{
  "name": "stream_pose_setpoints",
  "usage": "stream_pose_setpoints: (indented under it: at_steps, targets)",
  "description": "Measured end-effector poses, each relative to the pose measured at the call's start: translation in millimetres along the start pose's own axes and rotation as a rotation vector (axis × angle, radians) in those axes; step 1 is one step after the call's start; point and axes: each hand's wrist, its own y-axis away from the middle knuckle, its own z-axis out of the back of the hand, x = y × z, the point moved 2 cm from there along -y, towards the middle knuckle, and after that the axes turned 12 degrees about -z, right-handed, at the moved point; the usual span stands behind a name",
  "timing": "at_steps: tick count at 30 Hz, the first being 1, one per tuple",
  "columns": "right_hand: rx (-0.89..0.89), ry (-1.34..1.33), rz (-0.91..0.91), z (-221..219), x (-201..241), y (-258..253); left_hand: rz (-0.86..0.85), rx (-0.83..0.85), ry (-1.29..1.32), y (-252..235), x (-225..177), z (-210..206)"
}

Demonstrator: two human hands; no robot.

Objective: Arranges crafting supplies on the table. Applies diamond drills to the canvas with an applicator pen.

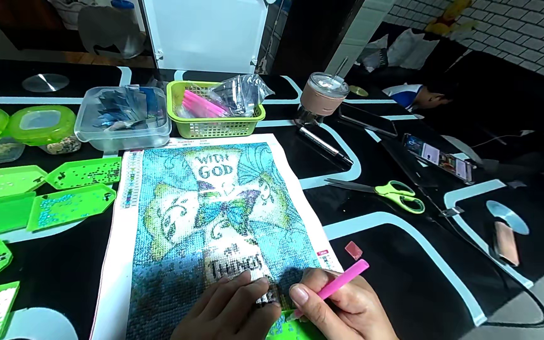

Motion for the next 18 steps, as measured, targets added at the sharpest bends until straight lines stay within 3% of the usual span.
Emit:
stream_pose_setpoints:
  at_steps: [6, 9, 18]
  targets:
    - [-0.14, -0.293, -0.247, 17, -3, -12, 0.004, 0.027, 0.034, 0, 1, 2]
    - [-0.272, -0.259, -0.325, 35, -13, -27, 0.017, 0.059, 0.041, -1, 1, 3]
    - [-0.287, -0.046, -0.117, 33, -27, -26, 0.022, 0.06, 0.049, -1, 1, 2]
